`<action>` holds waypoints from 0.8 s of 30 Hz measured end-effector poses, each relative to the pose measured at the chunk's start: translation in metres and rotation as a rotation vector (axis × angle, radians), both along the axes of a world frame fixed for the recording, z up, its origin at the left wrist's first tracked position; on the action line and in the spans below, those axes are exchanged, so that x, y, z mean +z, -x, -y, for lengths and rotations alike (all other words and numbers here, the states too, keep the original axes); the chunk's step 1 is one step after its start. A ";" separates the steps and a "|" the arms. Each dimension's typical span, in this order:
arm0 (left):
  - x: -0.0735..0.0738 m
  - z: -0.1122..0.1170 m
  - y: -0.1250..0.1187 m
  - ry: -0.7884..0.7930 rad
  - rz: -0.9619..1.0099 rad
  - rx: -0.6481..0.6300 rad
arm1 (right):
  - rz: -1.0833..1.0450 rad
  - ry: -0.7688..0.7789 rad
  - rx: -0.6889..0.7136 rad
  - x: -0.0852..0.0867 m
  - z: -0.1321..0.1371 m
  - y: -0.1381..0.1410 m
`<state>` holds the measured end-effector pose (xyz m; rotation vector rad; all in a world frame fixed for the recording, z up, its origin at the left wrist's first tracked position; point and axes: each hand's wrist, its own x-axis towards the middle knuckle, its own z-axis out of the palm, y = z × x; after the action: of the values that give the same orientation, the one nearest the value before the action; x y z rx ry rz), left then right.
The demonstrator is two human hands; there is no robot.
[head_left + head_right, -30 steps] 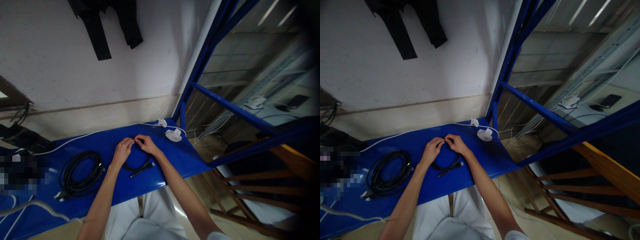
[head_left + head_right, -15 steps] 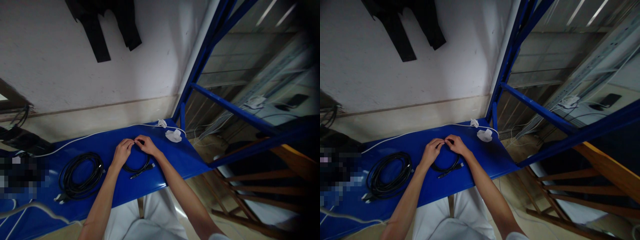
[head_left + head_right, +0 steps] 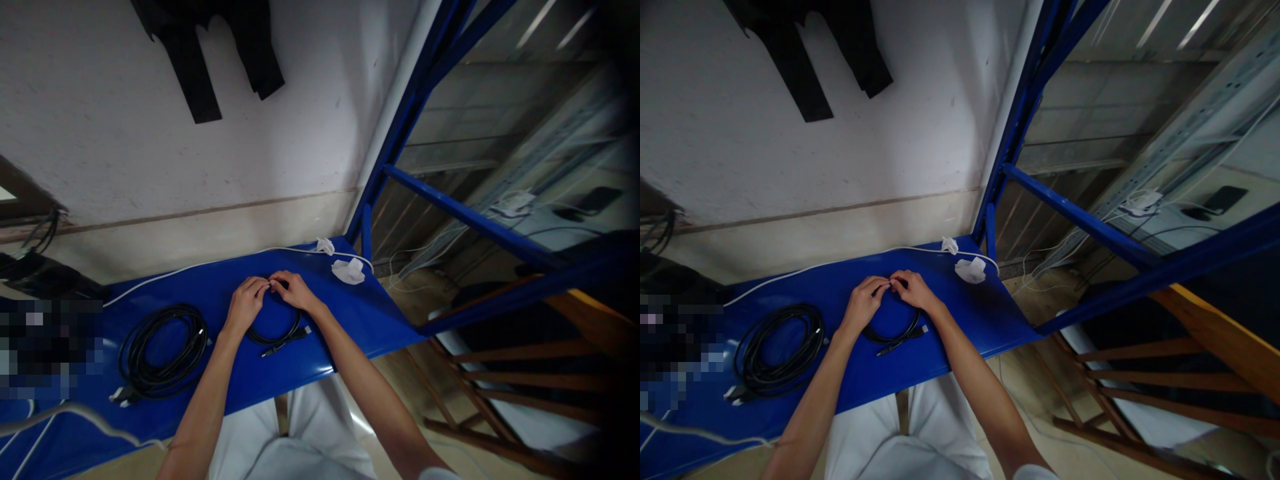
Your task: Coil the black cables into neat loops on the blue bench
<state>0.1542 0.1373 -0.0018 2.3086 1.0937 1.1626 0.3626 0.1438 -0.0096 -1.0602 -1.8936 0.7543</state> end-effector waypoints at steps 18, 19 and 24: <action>-0.002 -0.001 0.001 0.047 -0.031 0.039 | -0.056 0.068 0.074 -0.002 0.001 -0.004; -0.001 -0.001 0.001 0.047 -0.033 0.041 | -0.069 0.070 0.080 -0.001 0.001 -0.004; -0.002 -0.001 0.001 0.039 -0.039 0.060 | -0.089 0.068 0.059 -0.001 0.002 -0.003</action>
<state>0.1535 0.1381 -0.0037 2.2926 1.1973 1.1119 0.3660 0.1418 -0.0105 -0.9988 -1.8415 0.8911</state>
